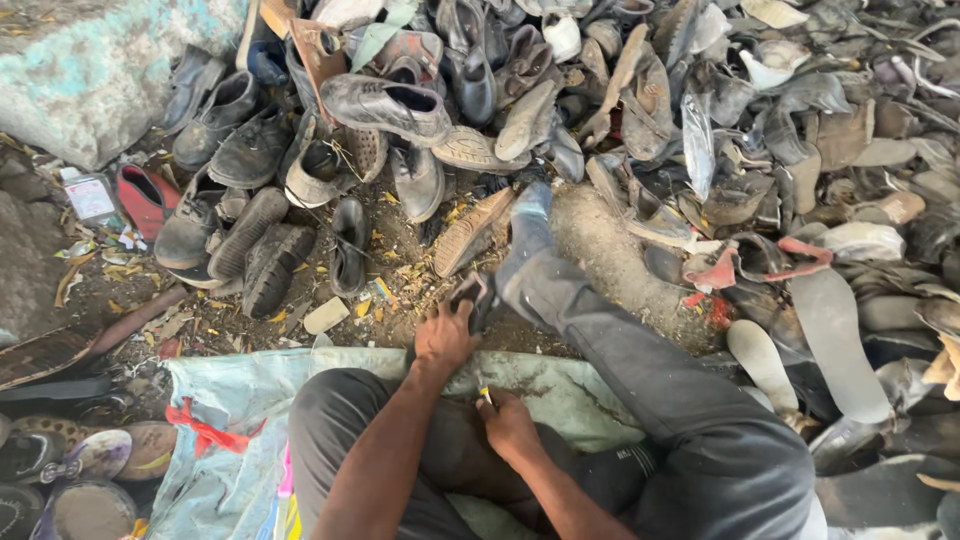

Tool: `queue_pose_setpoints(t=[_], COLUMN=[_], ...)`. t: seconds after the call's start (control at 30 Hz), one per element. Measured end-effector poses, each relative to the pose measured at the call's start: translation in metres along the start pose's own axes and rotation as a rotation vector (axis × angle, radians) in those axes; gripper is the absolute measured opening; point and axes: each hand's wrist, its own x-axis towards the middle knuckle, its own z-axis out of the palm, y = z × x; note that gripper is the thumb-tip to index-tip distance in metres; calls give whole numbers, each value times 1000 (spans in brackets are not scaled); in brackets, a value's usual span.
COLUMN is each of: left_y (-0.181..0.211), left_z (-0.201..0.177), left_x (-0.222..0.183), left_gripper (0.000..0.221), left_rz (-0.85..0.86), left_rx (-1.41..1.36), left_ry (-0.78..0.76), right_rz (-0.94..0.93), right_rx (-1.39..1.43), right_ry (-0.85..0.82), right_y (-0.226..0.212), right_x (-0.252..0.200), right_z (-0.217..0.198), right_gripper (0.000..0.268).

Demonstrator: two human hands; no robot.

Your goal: The person repairs shoes by hand using a small tool, working through a pile of footwear while sitting on the floor.

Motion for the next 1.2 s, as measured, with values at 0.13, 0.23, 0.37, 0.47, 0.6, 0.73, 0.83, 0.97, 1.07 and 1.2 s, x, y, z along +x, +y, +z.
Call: queue_pose_setpoints(t=[0.13, 0.23, 0.37, 0.47, 0.6, 0.73, 0.83, 0.97, 1.07, 1.2], left_y=[36, 45, 29, 31, 23, 11, 8, 8, 8, 8], left_z=[2, 3, -5, -8, -6, -2, 4, 0, 3, 0], left_x=[8, 11, 11, 17, 19, 27, 25, 27, 24, 25], left_gripper=[66, 67, 70, 68, 69, 71, 74, 69, 69, 69], left_rz=[-231, -218, -219, -207, -212, -260, -239, -239, -241, -234], left_rx=[-232, -173, -191, -187, -219, -234, -292, -278, -277, -288], left_ry=[142, 100, 63, 76, 92, 43, 139, 120, 109, 106], right_rz=[-154, -198, -371, -286, -176, -156, -134, -156, -220, -254], right_rx=[-19, -53, -179, -264, -210, -162, -213, -296, -330, -405], right_ry=[214, 139, 69, -35, 64, 159, 96, -35, -94, -126], right_y=[25, 45, 44, 28, 9, 2, -2, -16, -20, -23], right_x=[24, 50, 88, 96, 54, 22, 25, 52, 78, 107], right_z=[1, -26, -50, -62, -53, -55, -64, -68, -61, -53], right_gripper=[26, 25, 23, 23, 25, 32, 31, 27, 25, 27])
